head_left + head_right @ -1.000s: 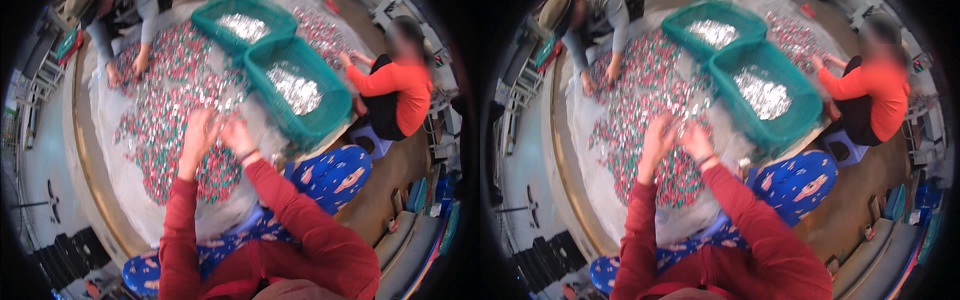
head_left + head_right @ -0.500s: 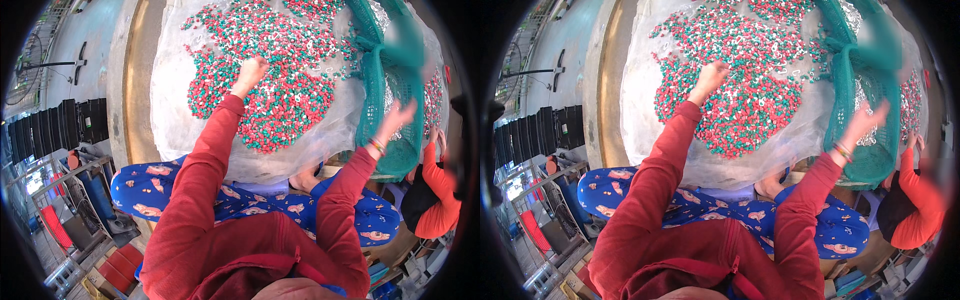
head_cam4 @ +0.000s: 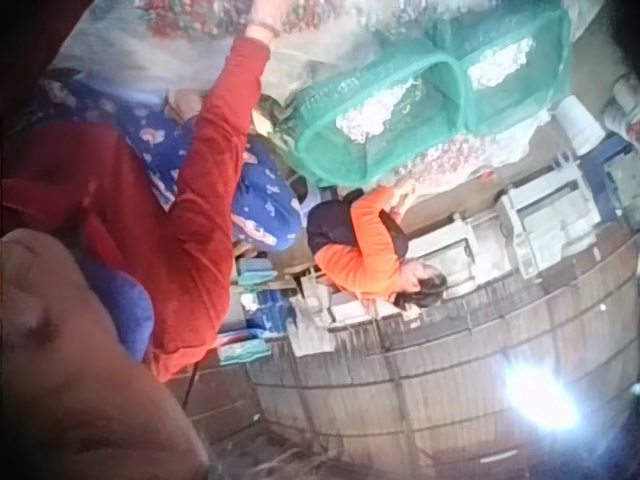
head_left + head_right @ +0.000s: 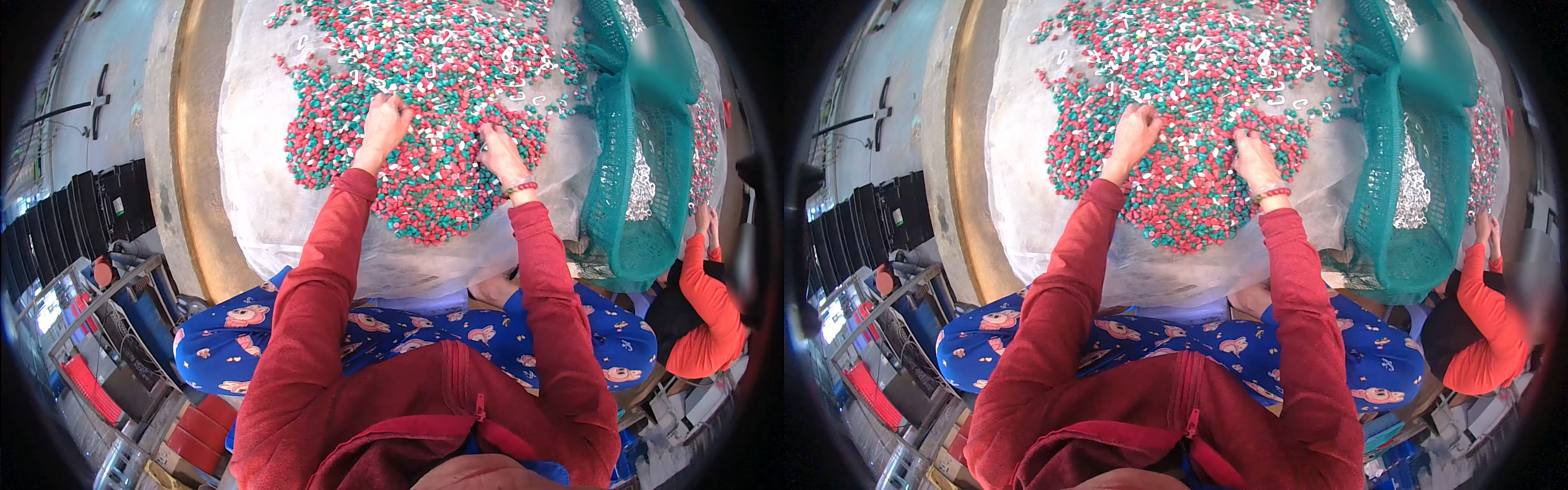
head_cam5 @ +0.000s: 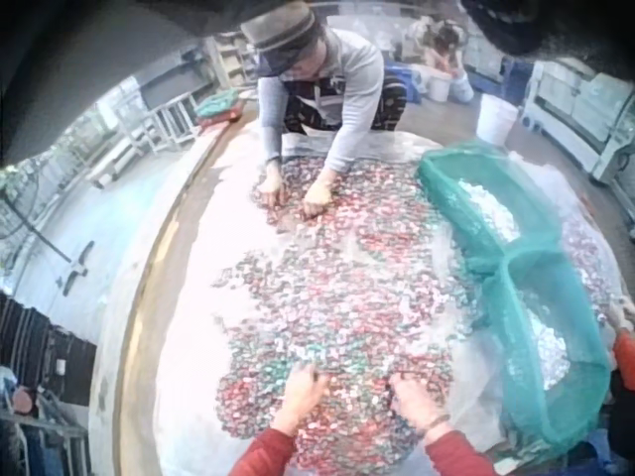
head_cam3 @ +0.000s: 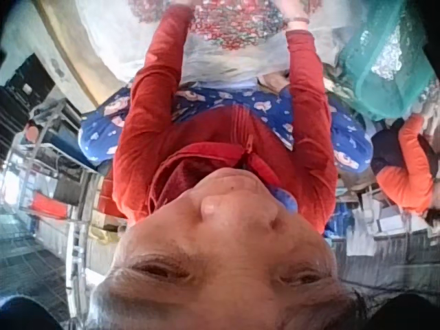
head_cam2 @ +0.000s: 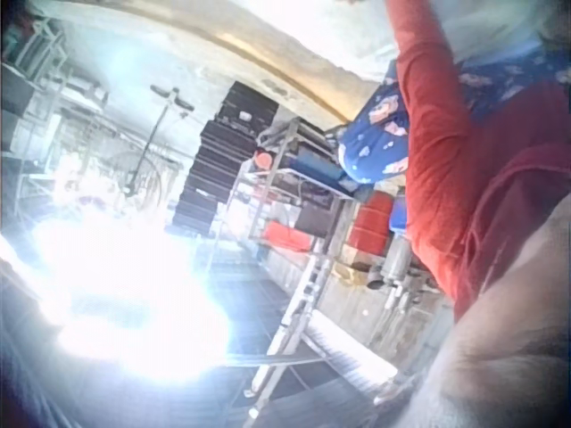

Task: The person sits cross-legged and sorts small red, green, and white plastic pieces by hand, picking them from a large pile on a white sheet and placing selected pieces into green baskets. Other workers are visible nearby performing similar sorting.

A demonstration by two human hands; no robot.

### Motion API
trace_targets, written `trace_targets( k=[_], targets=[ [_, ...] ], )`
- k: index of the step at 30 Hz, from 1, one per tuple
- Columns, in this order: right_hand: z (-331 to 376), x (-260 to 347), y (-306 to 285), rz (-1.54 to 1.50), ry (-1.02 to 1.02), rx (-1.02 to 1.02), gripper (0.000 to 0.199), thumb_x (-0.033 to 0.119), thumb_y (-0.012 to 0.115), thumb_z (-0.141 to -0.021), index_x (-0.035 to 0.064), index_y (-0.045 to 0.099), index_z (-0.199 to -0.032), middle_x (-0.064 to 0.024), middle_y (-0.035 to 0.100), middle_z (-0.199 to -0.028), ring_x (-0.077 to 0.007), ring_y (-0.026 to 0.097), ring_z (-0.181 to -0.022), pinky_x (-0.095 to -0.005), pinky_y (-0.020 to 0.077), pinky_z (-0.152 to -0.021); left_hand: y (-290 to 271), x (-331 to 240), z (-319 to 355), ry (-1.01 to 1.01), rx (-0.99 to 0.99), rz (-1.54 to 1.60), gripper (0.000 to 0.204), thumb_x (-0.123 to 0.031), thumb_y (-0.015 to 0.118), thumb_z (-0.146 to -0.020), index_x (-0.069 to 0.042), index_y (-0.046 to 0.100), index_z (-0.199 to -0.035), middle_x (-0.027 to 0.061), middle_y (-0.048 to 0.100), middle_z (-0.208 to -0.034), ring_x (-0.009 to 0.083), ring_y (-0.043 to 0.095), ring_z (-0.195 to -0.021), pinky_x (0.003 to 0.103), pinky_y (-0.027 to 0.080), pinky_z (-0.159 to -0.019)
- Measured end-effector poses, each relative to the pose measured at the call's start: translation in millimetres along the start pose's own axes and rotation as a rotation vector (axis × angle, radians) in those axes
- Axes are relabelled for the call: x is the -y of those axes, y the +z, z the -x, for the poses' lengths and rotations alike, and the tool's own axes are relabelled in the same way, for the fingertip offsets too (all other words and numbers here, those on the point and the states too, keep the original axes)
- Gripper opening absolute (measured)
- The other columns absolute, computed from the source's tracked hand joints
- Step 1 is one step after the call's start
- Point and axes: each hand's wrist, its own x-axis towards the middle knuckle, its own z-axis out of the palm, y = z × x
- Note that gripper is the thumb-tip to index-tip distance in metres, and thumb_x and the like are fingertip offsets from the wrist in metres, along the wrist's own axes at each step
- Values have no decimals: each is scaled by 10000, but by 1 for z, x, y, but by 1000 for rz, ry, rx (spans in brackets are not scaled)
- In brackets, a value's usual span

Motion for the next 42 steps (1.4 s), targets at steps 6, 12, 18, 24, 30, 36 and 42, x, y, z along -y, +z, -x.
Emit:
trace_targets(
  k=[6,12,18,24,30,36,42],
  targets=[
    [11,5,-3,-64,-20,26,204,15,572,-700,-17,608,-899,-248,593,-795,-403,583,-821,-444,464,-723,28,-29,-12,273,-24,92,147,-77,560,-784,-28,589,-920,159,575,-861,327,563,-883,420,454,-772],
    [5,-2,-36,-646,284,57,315,-49,493,-743,-21,578,-1045,-129,631,-726,-185,626,-599,-298,491,-520,54,-50,-17,250,236,-237,169,-75,651,-698,-18,569,-835,178,586,-849,330,589,-816,421,487,-702],
    [-22,-72,-68,-1406,283,-256,222,115,561,-818,-21,571,-994,-123,625,-810,-197,614,-681,-261,493,-607,12,-32,-4,123,361,12,169,-140,693,-697,-41,645,-825,151,630,-869,291,608,-821,367,479,-714],
    [-48,-124,-89,-1224,477,-320,242,164,642,-752,13,566,-925,-94,598,-768,-166,582,-621,-290,470,-545,-22,-33,-10,-140,494,413,272,-69,678,-732,-79,604,-993,17,631,-769,118,605,-751,249,474,-657],
    [-49,-127,-68,145,130,-263,356,95,608,-738,114,523,-1083,-171,599,-952,-351,586,-878,-444,477,-737,-38,-58,-30,181,135,-22,210,-147,578,-806,-23,617,-970,63,626,-768,123,599,-725,268,454,-647],
    [-52,-117,-58,249,158,-151,212,52,504,-780,90,532,-987,-154,592,-891,-332,593,-811,-420,476,-664,-61,-33,-37,-376,51,1035,179,-146,495,-849,8,555,-918,65,570,-796,154,556,-721,275,444,-643],
    [-48,-82,-67,-1886,53,-175,116,107,592,-842,106,539,-945,-14,543,-873,-149,524,-791,-283,451,-691,-93,33,-32,-572,-8,1700,164,-225,513,-857,-62,513,-878,-8,468,-685,69,360,-500,207,302,-413]
  ],
)
